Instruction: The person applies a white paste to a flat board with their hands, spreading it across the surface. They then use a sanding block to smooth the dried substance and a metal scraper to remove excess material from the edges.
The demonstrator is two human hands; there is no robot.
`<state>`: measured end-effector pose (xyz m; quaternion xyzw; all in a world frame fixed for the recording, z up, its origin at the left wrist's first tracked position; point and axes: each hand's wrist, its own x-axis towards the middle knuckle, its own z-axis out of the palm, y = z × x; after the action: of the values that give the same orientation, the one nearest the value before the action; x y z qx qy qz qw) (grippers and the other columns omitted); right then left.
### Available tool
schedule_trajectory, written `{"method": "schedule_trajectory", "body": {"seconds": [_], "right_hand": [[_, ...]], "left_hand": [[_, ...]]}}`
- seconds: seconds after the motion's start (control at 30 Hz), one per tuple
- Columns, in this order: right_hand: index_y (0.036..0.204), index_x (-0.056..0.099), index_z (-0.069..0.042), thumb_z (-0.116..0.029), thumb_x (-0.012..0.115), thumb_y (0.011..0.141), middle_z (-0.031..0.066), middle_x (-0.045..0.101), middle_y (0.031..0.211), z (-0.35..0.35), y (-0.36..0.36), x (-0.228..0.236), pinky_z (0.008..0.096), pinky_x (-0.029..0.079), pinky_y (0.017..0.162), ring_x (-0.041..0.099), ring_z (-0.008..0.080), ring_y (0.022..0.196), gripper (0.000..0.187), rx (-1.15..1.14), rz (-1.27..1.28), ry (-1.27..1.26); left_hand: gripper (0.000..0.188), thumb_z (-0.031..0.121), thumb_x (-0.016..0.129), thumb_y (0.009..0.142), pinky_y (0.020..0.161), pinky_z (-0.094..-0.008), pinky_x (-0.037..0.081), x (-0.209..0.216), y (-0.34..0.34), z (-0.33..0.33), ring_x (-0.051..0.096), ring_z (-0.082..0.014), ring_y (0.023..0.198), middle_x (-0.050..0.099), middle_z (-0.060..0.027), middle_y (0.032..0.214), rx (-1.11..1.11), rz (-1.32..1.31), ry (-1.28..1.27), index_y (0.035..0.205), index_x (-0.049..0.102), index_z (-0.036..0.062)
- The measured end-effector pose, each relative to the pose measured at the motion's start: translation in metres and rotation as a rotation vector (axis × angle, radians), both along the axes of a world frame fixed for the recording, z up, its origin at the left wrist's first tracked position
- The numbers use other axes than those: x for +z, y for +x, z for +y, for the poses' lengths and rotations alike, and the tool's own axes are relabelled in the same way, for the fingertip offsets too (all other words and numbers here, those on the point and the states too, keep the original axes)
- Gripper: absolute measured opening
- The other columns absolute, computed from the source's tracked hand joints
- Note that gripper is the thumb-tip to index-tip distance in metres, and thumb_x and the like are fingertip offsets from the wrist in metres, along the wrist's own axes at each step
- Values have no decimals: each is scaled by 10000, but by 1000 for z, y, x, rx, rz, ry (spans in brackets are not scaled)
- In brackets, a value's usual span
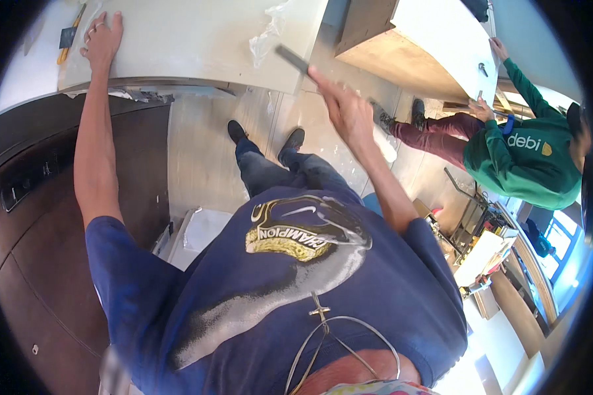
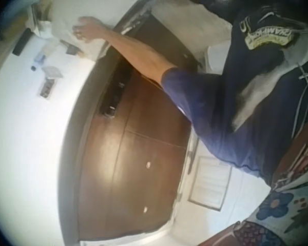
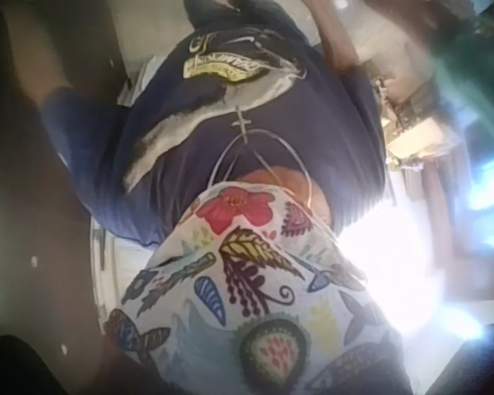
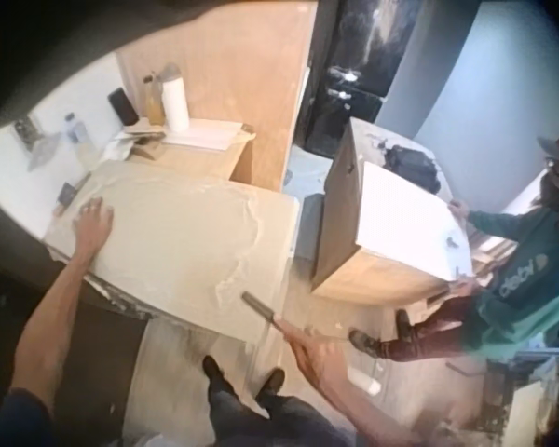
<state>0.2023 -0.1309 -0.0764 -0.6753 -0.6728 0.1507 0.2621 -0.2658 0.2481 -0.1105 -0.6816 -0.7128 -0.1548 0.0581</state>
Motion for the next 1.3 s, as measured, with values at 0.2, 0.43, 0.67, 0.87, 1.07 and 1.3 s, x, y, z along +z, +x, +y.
{"method": "schedule_trajectory", "body": {"seconds": [0.2,0.43,0.67,0.87,1.07,1.3], "right_hand": [[1418,651,-376,-191,656,1005,162,651,771,24,-3,9,488,511,584,666,375,671,453,-24,-20,37],[1431,634,-394,-229,628,1023,171,674,793,57,6,2,489,529,604,684,375,706,440,-70,2,46],[1432,631,-395,-237,611,1035,179,696,830,26,9,-3,510,533,626,694,385,727,427,-66,5,6],[1420,646,-380,-233,631,1021,184,712,819,59,15,2,502,541,637,694,395,724,425,-74,-29,56],[1407,658,-376,-228,627,1017,220,718,836,81,19,0,509,546,656,703,412,742,419,-100,56,136],[1385,680,-311,-216,622,1024,218,733,912,65,15,1,495,547,704,705,421,800,377,-128,45,77]], "left_hand": [[790,715,440,970,1214,-699,134,0,-11,-8,249,-351,1580,365,-116,1678,42,22,-26,1592,444,227],[792,712,440,971,1217,-699,135,4,-6,-4,240,-348,1583,355,-115,1682,38,30,-27,1597,434,228],[782,707,445,973,1213,-703,139,6,-5,-6,246,-355,1580,362,-119,1678,14,24,-7,1588,448,224],[777,705,451,975,1211,-702,143,4,-6,-5,254,-355,1576,373,-120,1672,32,21,-11,1584,452,223],[776,704,450,979,1207,-706,144,6,-3,-6,261,-354,1573,381,-119,1666,16,29,2,1585,451,218],[766,699,441,988,1220,-690,141,9,-3,-11,244,-339,1580,364,-109,1676,56,37,-36,1586,449,221]]}}
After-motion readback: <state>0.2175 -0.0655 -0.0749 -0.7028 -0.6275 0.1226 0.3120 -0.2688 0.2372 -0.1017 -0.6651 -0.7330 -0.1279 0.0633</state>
